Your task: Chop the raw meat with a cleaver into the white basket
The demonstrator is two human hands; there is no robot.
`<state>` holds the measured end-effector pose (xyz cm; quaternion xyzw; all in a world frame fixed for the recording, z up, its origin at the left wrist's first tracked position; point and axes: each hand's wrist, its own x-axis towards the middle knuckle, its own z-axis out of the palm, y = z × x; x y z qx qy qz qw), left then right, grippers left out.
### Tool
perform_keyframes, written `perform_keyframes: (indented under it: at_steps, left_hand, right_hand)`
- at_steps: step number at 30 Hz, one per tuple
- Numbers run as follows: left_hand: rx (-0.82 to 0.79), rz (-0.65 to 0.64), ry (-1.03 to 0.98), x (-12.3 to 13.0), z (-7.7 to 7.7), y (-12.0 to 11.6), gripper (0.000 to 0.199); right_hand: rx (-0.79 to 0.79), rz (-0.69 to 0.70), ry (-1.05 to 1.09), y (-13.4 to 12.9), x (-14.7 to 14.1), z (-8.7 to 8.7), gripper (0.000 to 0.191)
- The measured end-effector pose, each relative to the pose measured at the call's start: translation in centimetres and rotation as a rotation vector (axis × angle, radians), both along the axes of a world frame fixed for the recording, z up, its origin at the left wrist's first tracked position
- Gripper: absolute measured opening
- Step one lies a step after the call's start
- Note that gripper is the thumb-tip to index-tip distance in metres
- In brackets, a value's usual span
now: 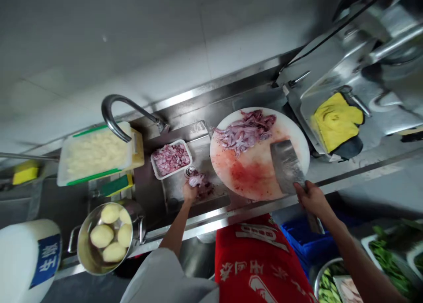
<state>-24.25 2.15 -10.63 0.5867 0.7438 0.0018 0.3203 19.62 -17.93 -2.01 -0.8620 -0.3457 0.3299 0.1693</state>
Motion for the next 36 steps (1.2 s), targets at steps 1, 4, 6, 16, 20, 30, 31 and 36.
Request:
perform_keyframes:
  at_steps: [1, 4, 6, 16, 20, 30, 31, 36]
  left_hand:
    - [0.068, -0.022, -0.042, 0.1, 2.4, 0.2, 0.032]
    - [0.241, -0.112, -0.15, 2.1, 9.6, 2.3, 0.031]
    - [0.361, -0.2, -0.238, 5.6, 14.0, 4.7, 0.03]
    - [0.45, -0.749, -0.156, 30.8, 16.3, 11.4, 0.037]
    - [0.484, -0.74, -0.017, 31.4, 14.5, 10.4, 0.071]
    - [0.495, -0.758, 0.095, 29.1, 15.9, 5.2, 0.054]
    - [0.477, -0.743, 0.066, 29.0, 15.7, 4.4, 0.054]
    - [0.278, -0.607, -0.008, 27.0, 13.5, -1.3, 0.043]
  right_hand:
    - [0.006, 0.015, 0.017, 0.1, 0.2, 0.0, 0.033]
    - [0.021, 0.091, -0.022, 0.4, 0.8, 0.4, 0.028]
    - [-0.01, 0.155, -0.068, 0.7, 1.3, 1.1, 0.024]
    - [-0.199, 0.402, -0.234, 0.6, 3.8, 4.6, 0.027]
    - [-0.194, 0.446, -0.208, -0.3, 5.0, 5.3, 0.027]
    - [-0.193, 0.542, -0.196, -1.2, 7.0, 5.5, 0.027]
    - [-0.187, 0.552, -0.196, -1.3, 7.1, 5.6, 0.027]
    - [-0.214, 0.583, -0.274, -1.7, 7.4, 6.4, 0.032]
